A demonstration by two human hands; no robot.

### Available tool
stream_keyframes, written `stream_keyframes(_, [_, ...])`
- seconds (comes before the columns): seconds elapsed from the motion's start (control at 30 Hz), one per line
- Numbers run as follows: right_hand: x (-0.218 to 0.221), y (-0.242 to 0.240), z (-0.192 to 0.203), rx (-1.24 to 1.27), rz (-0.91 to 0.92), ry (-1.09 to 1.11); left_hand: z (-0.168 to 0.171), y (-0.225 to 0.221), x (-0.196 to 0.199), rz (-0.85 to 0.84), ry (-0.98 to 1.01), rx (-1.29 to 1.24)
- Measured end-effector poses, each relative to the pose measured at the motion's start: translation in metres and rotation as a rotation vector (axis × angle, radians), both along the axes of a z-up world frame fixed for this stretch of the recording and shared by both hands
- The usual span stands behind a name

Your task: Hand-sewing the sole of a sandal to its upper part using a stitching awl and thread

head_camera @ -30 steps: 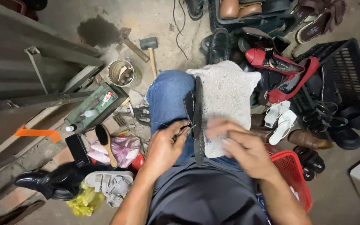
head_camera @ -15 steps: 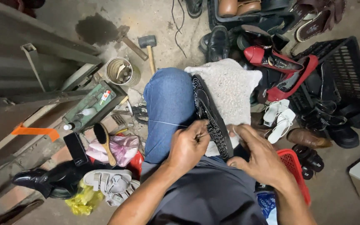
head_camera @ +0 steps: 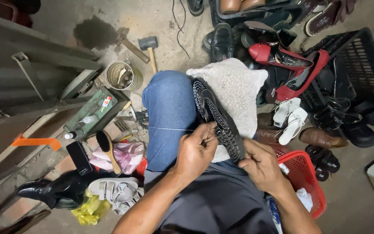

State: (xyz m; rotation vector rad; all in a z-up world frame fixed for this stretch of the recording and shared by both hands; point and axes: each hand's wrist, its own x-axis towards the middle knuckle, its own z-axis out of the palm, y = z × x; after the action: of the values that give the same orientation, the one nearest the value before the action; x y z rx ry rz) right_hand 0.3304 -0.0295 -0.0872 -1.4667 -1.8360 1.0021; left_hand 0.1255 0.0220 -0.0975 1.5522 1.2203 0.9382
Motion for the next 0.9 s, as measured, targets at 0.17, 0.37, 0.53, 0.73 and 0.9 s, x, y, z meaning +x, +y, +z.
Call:
stream_keyframes(0.17, [-0.006, 0.007, 0.000, -0.058, -0.193, -0.273, -0.001, 0.006, 0.011, -0.038, 0.021, -0.010])
stream_keyframes(0.37, [0.004, 0.022, 0.011, 0.100, -0.490, -0.040, 0.031, 0.024, -0.008, -0.009, 0.036, -0.082])
stream_keyframes(0.53, [0.009, 0.044, 0.021, -0.002, -0.452, 0.115, 0.061, 0.038, -0.035, -0.099, 0.498, -0.039])
stream_keyframes(0.73, [0.009, 0.035, 0.006, -0.138, -0.505, 0.218, 0.071, 0.031, -0.030, -0.281, 0.309, 0.043])
stream_keyframes(0.9, [0.012, 0.037, 0.005, -0.159, -0.505, 0.217, 0.070, 0.035, -0.022, -0.307, 0.376, 0.002])
